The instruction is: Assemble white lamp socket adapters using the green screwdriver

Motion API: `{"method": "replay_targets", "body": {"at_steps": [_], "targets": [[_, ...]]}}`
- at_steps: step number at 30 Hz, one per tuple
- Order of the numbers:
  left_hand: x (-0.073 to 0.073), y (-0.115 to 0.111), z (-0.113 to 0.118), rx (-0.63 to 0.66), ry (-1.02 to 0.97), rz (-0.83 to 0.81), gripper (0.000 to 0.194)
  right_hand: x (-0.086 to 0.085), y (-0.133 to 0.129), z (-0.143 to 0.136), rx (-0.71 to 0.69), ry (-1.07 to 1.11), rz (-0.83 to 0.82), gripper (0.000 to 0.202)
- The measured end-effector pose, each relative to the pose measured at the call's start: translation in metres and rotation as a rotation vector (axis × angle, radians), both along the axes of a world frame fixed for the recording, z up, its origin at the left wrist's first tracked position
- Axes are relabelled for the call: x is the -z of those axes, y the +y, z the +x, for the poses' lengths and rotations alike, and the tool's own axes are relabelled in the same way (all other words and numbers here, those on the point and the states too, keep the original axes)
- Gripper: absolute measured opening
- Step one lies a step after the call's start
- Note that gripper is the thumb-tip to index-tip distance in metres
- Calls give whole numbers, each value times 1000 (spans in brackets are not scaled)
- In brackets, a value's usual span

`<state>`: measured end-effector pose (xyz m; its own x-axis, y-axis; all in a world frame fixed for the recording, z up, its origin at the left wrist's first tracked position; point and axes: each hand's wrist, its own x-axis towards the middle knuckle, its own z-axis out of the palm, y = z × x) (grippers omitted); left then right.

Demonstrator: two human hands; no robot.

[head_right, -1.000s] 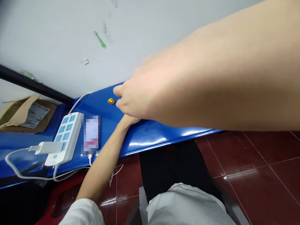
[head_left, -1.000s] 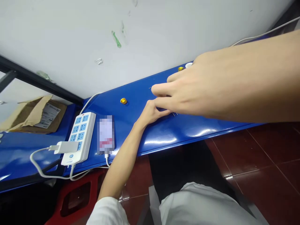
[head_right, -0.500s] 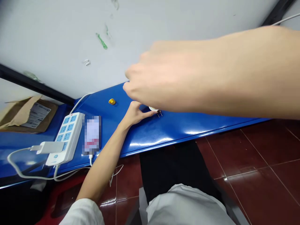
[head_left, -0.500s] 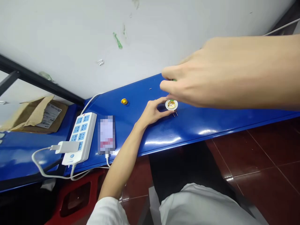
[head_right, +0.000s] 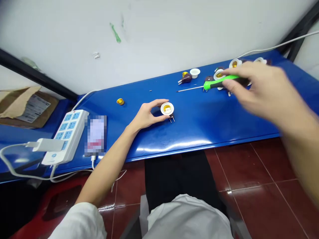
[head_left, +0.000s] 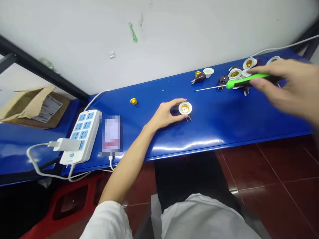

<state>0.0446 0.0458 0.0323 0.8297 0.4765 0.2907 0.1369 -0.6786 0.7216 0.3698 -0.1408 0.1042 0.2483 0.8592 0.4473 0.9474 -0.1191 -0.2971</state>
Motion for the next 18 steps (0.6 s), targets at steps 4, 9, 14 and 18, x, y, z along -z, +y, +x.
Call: {"method": "replay_targets", "body": {"at_steps": [4, 9, 14, 18], "targets": [[1, -1, 0, 27, -11, 39, 56, 74, 16, -9, 41, 70, 38, 50], [4, -6, 1, 36, -10, 95, 49, 107, 39, -2, -86, -40, -115, 44], [8, -6, 1, 13, 50, 130, 50, 89, 58, -32, -348, 14, -19, 59], [14, 2, -2, -9, 16, 178, 55, 69, 83, -71, -692, 361, -365, 75]]}}
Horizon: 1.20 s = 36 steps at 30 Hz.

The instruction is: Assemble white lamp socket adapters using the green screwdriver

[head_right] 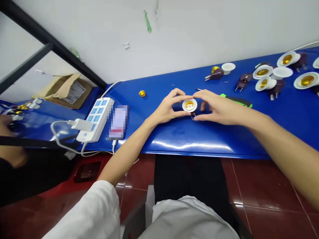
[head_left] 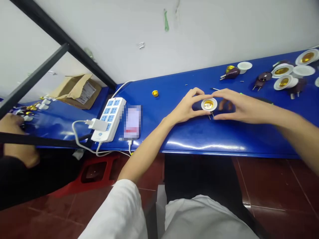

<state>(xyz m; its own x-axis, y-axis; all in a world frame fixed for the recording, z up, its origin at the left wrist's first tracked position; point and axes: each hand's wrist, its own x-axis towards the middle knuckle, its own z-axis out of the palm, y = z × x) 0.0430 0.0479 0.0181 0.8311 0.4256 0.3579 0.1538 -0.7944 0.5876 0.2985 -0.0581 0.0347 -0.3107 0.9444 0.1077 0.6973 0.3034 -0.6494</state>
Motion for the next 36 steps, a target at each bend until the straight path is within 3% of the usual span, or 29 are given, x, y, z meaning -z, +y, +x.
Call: {"method": "replay_targets", "body": {"at_steps": [6, 12, 20, 25, 28, 31, 36], "targets": [[3, 13, -4, -2, -80, 6, 59, 6, 34, -18, -11, 198, -109, 73], [-2, 10, -5, 6, -90, -40, 54, 17, 36, -19, -3, 293, -40, 58], [-5, 7, -4, 5, -84, 1, 49, 18, 38, -18, -29, 348, -56, 50], [-16, -1, -5, -39, -52, 131, 49, 19, 40, -20, 1, 415, -78, 49], [-22, -3, -7, -46, -18, 281, 30, 18, 40, -20, -1, 417, -82, 48], [-24, -3, -7, -6, 13, 397, 17, 16, 40, -20, 1, 385, -59, 44], [-22, -4, -6, 13, 13, 464, 18, 14, 39, -19, -7, 376, -59, 43]]}}
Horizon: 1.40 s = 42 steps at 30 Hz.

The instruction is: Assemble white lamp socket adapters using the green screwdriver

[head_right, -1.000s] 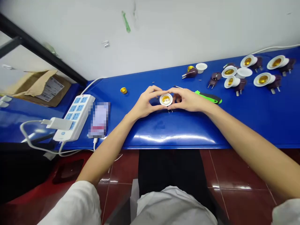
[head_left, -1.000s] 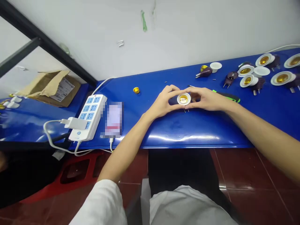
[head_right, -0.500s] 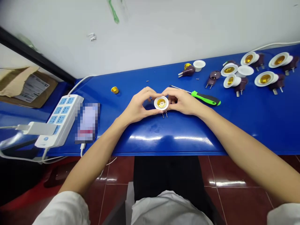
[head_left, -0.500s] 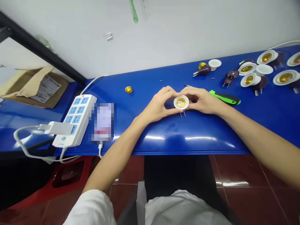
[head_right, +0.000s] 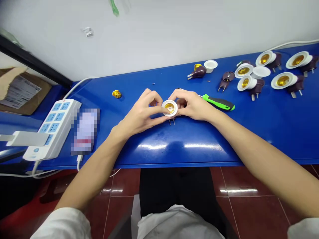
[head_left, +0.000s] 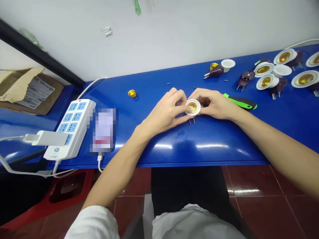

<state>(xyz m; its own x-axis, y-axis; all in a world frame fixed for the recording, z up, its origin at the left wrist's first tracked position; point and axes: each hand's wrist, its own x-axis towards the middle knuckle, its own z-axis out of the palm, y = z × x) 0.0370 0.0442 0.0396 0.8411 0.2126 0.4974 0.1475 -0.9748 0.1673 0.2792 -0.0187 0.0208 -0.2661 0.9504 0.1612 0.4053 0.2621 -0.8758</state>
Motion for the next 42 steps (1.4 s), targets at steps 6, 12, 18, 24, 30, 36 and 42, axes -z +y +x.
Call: {"method": "replay_targets", "body": {"at_steps": [6, 12, 18, 24, 30, 36, 42], "targets": [[2, -1, 1, 2, 28, 15, 17, -1, 0, 0, -2, 7, -6, 45], [0, -2, 2, -22, 54, 90, 22, -1, 0, 0, -8, 8, 7, 45], [1, -2, 2, -21, 58, 95, 22, -1, 0, 0, -13, 21, -13, 49], [1, -3, 3, -24, 63, 114, 22, -1, 0, 0, -17, 30, -32, 48], [0, -4, 3, -14, 67, 86, 21, -3, 0, 0, -15, -5, -7, 45], [-1, -2, 1, -33, 43, 60, 26, -2, 0, 1, -6, -5, -12, 46], [-2, -2, 1, -19, 70, 62, 25, -2, 0, 1, -17, 17, -23, 50]]}}
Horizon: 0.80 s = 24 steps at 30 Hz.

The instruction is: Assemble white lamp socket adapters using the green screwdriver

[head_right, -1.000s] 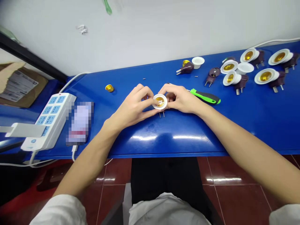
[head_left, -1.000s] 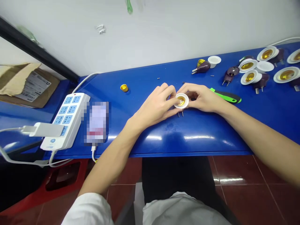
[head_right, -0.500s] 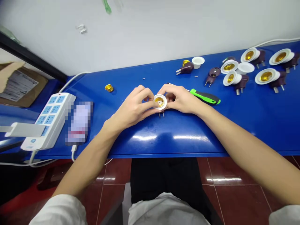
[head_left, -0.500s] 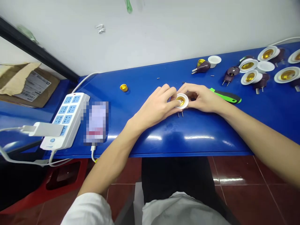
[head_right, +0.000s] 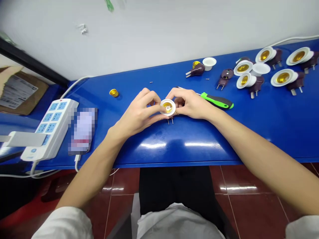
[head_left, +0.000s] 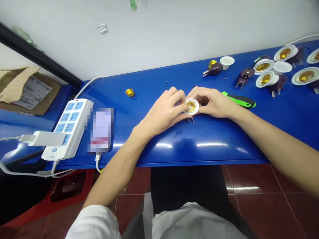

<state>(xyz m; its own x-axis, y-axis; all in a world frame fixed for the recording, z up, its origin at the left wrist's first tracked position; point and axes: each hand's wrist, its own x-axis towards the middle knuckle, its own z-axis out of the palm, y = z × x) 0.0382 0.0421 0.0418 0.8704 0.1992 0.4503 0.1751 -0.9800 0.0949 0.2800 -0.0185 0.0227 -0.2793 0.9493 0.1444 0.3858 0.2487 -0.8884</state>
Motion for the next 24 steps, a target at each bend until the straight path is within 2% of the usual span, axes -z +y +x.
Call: {"method": "replay_targets", "body": {"at_steps": [5, 16, 24], "targets": [[2, -1, 1, 14, 5, -4, 17, 0, -1, 0, -6, 13, -7, 50], [5, 1, 0, 37, -24, -11, 22, 2, 0, 2, -15, 9, 13, 47], [4, 1, 1, 43, -33, 107, 20, 5, 2, 4, -32, 19, 2, 47]]}}
